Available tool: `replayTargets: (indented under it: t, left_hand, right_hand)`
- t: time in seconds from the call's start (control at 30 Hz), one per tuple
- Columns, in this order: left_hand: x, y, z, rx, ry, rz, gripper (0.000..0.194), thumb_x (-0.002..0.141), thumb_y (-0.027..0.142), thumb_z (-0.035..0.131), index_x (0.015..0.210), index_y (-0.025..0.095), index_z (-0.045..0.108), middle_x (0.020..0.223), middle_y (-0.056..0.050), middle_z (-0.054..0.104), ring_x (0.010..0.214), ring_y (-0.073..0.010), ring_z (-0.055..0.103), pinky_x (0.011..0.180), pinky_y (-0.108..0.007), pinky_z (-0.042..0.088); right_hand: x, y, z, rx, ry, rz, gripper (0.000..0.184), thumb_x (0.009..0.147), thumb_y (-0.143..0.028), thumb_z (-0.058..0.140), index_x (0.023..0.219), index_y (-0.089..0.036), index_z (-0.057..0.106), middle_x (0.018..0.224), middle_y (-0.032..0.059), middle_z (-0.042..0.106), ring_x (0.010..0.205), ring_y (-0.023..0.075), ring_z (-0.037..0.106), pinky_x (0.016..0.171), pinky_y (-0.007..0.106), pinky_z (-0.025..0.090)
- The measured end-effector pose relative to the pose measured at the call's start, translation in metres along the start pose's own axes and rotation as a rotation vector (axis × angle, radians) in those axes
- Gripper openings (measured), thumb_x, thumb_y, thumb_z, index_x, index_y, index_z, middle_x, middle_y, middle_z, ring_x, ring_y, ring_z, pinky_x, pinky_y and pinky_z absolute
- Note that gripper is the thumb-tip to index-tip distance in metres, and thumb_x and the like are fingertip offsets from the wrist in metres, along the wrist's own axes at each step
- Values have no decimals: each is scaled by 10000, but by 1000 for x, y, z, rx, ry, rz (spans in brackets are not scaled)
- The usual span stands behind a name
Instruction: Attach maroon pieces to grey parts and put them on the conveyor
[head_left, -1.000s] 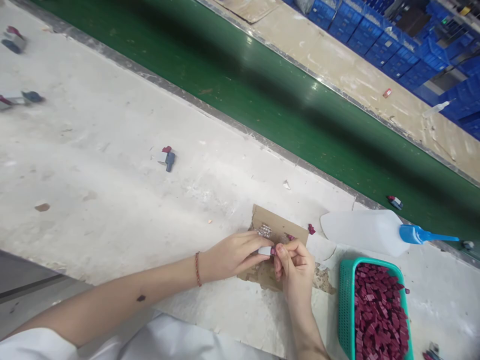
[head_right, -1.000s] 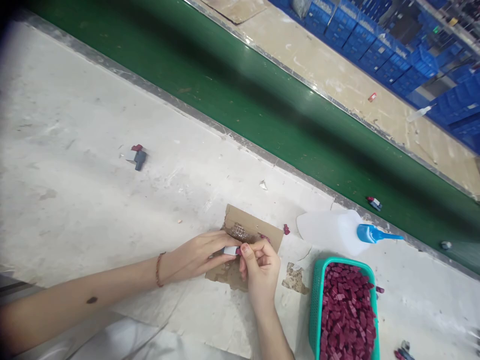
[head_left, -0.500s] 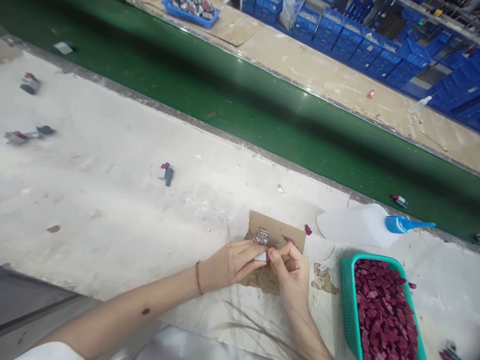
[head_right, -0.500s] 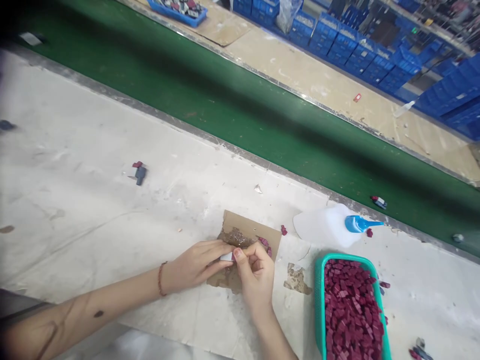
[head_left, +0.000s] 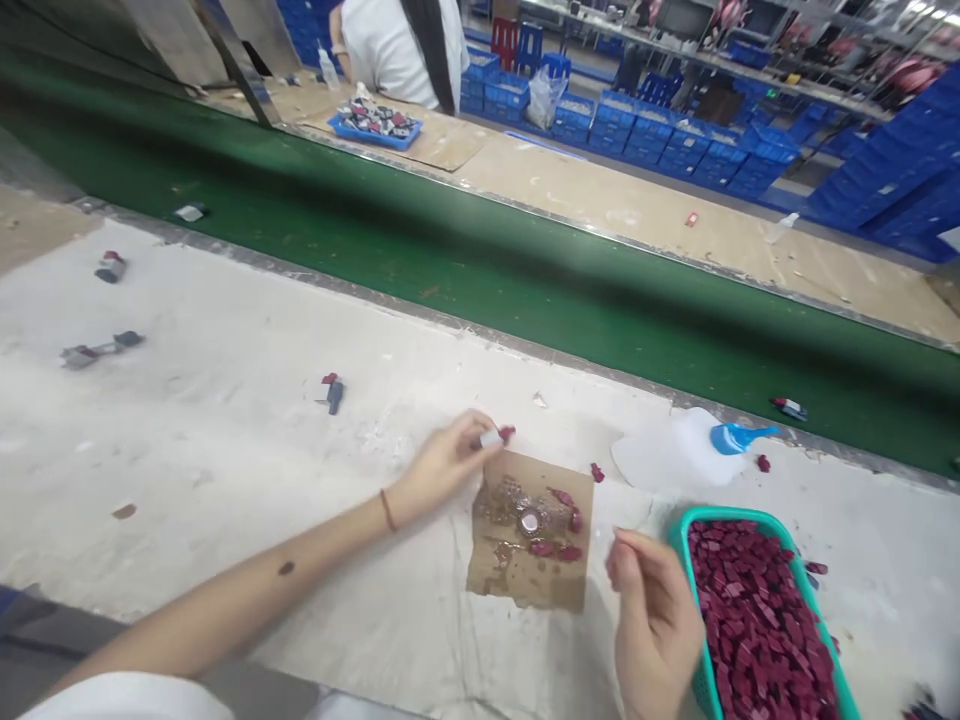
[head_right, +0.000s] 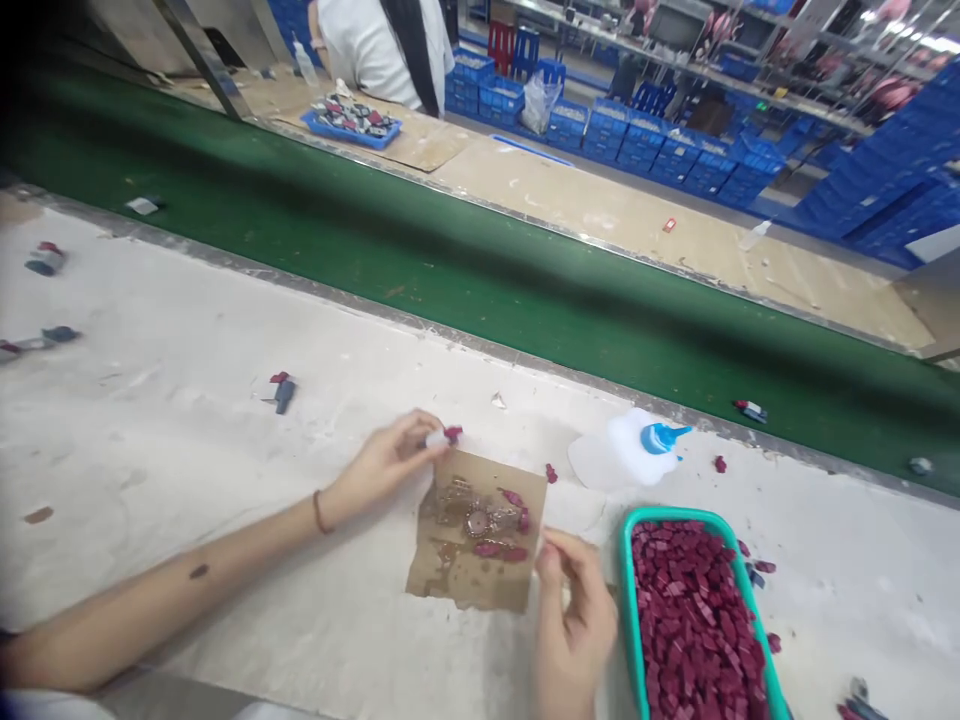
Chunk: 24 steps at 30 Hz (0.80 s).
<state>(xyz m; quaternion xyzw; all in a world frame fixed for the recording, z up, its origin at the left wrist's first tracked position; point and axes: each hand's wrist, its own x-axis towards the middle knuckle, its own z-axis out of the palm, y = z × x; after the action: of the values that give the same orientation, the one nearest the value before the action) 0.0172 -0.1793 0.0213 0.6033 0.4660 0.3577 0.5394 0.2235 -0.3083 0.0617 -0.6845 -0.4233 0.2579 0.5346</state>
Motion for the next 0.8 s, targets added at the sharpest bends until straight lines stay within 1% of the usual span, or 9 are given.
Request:
replayTargets:
  t: [0.1,0.17,0.23,0.27,0.33,0.37,0.47,0.63,0.8]
  left_hand:
    - [55,-7,-25,-25,191,31,318,785,419,655,926,184,496,818,-32,642,715,-175,665,690,-294,528]
    - [94,-12,-39,-14,290,40,348,755,381,664,974,185,477,865,-45,635,691,-176,672,663,-299,540]
    - [127,-15,-47,103,359,92,351,776,311,619,1064,172,473,994,-95,648,818,-210,694,778,-350,553]
    - [140,-16,-50,191,372,128,366,791,285,590,1117,170,469,1088,-120,642,933,-235,686,859,-379,541]
    - [156,-20,-53,395,377,199,408,809,250,543,1202,166,466,1259,-147,592,1201,-289,575,1036,-431,449]
    - [160,-22,-54,494,372,225,429,816,249,528,1232,159,470,1324,-153,557,1309,-310,480,1105,-448,380]
    - [162,-31,-55,704,334,272,492,826,288,509,1288,118,484,1425,-172,476,1434,-354,278,1186,-486,238]
    - [161,-43,-59,791,295,284,445,844,335,457,1200,103,588,1390,-188,511,1385,-375,355,1169,-507,257]
    - [164,-45,-59,815,299,318,411,867,352,380,1065,118,654,1293,-187,591,1306,-349,464,1137,-476,323]
  right_hand:
    - [-20,4,-42,-148,529,-69,141,847,-343,689,930,-229,704,903,77,680,790,238,636,747,376,519]
    - [-28,12,-71,-210,838,-120,175,823,-302,716,981,-228,720,972,93,686,867,272,643,832,417,508]
    - [-34,27,-102,-209,1052,-138,285,748,-264,776,1026,-223,731,1061,108,692,967,303,645,859,421,520]
    - [-36,37,-116,-190,1083,-89,358,718,-253,789,1069,-219,725,1120,112,685,1002,304,646,845,406,537]
    - [-41,59,-138,-80,1047,53,460,735,-282,743,1184,-204,677,1172,96,675,1021,277,659,803,369,566]
    - [-43,70,-145,0,970,160,524,731,-294,732,1239,-197,643,1164,86,682,1018,265,668,779,355,577]
    - [-49,96,-146,111,905,308,646,775,-358,692,1387,-241,519,1325,62,610,1114,245,642,778,340,595]
    - [-50,113,-132,171,872,265,624,854,-394,624,1443,-362,422,1430,27,532,1206,253,599,804,415,606]
    - [-55,116,-159,67,685,134,642,887,-342,574,1468,-439,317,1403,29,555,1218,278,591,826,523,590]
